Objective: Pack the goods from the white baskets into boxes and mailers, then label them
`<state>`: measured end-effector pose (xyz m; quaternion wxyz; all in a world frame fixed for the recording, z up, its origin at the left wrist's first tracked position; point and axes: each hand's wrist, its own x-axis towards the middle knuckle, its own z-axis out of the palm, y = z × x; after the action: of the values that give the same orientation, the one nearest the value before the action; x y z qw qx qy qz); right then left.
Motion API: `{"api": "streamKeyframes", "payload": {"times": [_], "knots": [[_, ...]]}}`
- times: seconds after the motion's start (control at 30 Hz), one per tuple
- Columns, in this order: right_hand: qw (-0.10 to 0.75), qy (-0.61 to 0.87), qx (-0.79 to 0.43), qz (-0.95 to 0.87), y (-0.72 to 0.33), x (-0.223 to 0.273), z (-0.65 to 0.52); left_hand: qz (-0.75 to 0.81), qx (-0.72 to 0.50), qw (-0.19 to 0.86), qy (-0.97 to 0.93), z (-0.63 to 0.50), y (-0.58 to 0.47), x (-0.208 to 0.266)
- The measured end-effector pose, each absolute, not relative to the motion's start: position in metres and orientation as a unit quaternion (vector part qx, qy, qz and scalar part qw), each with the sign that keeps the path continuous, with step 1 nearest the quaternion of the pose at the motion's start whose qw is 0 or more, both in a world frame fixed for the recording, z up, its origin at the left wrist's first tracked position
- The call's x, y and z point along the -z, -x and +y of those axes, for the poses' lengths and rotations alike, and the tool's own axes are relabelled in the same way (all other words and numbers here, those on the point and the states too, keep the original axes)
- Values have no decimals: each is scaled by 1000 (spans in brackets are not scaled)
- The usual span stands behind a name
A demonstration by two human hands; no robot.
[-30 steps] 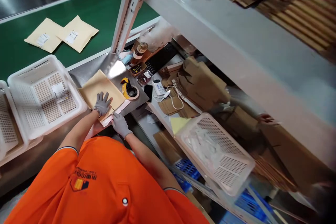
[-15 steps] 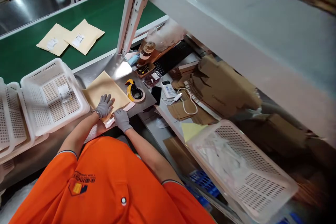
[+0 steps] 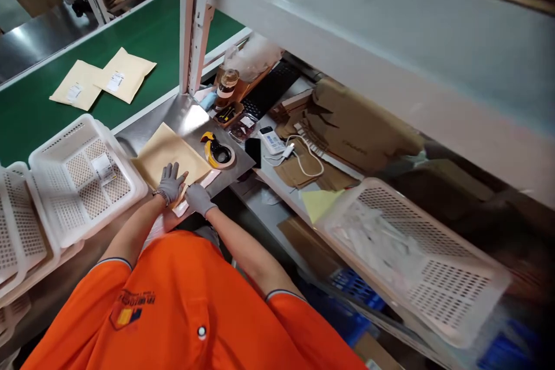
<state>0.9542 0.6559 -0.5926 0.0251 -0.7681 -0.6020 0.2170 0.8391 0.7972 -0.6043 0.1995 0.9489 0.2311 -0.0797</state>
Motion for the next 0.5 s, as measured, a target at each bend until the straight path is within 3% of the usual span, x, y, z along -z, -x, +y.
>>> {"api": "streamKeyframes", "payload": {"times": [0.23,0.5], "knots": [[20,737,-236,-633,-941,577,607,232,87,186,-951,787,-842,605],[-36,706,-223,-671,-946,566,633,243,92,178,-949,783,-853,607]]}}
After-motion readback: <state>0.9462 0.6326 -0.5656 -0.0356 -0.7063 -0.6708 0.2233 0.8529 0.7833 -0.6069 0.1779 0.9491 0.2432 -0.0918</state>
